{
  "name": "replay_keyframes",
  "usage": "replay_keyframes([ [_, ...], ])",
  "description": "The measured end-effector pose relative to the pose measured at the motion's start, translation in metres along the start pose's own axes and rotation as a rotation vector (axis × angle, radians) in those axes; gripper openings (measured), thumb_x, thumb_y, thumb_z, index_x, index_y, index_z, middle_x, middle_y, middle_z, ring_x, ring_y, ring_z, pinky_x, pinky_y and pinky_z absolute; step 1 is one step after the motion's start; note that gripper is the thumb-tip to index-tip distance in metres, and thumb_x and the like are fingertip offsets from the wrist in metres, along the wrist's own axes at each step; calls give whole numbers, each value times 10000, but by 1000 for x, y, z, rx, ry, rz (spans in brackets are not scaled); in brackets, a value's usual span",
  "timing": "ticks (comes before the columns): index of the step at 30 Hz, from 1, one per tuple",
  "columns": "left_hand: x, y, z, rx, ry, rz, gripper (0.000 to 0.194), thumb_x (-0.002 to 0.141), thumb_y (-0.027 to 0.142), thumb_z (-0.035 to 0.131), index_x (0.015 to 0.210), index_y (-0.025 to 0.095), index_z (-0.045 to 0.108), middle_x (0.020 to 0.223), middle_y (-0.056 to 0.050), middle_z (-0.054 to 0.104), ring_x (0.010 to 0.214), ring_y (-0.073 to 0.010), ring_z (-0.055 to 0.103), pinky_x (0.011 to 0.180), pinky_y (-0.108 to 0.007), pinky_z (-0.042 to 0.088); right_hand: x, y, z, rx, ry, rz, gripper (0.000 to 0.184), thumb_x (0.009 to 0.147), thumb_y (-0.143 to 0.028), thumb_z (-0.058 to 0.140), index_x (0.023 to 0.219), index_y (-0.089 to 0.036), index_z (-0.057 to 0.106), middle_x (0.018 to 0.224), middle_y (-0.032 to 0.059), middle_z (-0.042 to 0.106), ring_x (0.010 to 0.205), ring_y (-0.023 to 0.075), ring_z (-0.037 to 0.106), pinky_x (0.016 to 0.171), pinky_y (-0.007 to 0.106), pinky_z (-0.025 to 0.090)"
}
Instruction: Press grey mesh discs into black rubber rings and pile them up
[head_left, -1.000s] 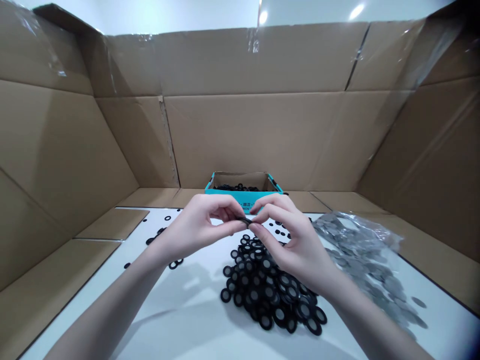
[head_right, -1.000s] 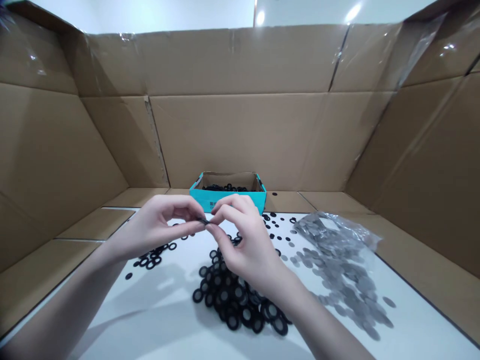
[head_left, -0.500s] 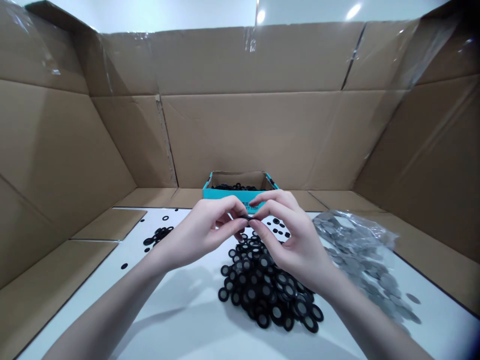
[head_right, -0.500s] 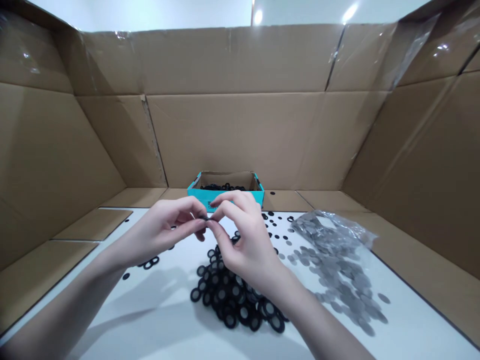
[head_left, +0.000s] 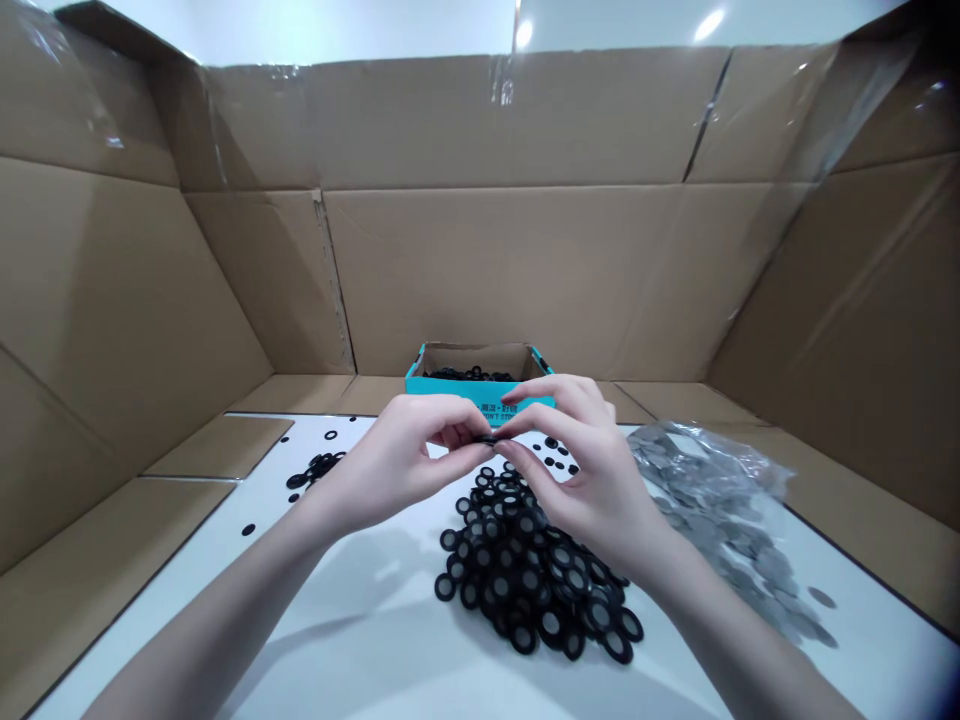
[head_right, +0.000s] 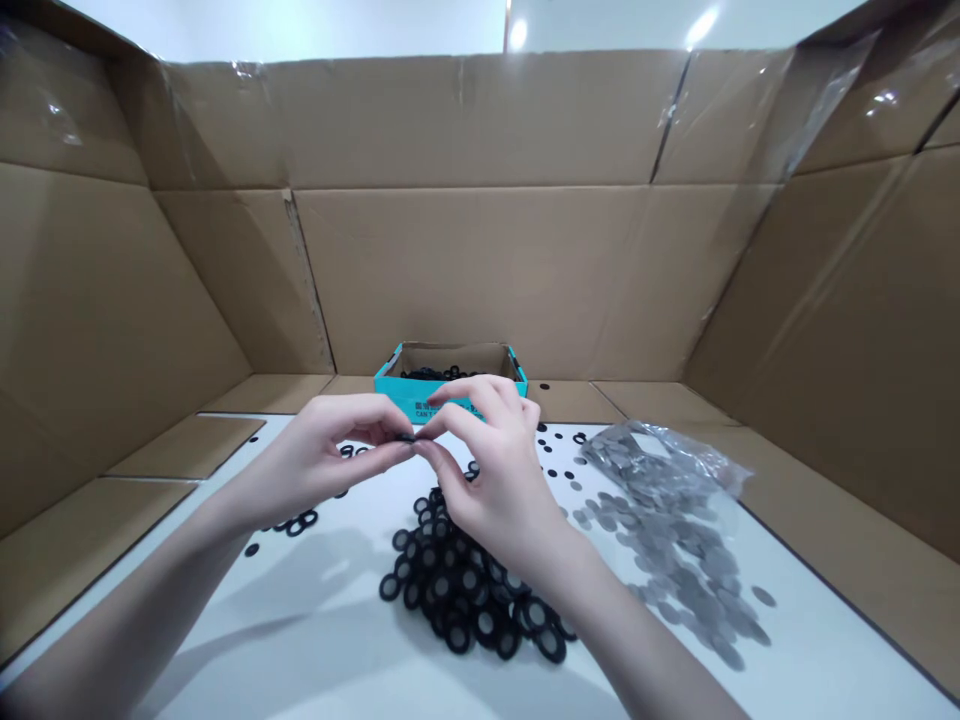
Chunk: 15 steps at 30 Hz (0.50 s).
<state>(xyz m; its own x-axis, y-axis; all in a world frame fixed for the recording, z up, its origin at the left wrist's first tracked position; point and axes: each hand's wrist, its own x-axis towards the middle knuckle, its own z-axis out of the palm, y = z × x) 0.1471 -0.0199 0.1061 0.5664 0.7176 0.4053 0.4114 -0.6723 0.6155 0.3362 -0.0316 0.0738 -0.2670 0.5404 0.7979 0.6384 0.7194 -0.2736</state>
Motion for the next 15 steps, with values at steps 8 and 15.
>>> replay_keyframes([
  [8,1,-2,4,59,-12,-10,128,924,223,522,846,164,606,753,12,658,654,-98,592,586,-190,436,-1,1,5,117,-59,59,127,882,-128,509,796,-220,492,991,73,611,1007,253,525,810,433,383],
  [15,0,-6,-1,112,-20,-32,111,883,211,568,817,164,643,714,12,652,643,-105,578,613,-210,444,-3,2,11,41,-49,49,104,874,-163,548,789,-222,547,984,67,620,1001,261,525,791,422,368],
])
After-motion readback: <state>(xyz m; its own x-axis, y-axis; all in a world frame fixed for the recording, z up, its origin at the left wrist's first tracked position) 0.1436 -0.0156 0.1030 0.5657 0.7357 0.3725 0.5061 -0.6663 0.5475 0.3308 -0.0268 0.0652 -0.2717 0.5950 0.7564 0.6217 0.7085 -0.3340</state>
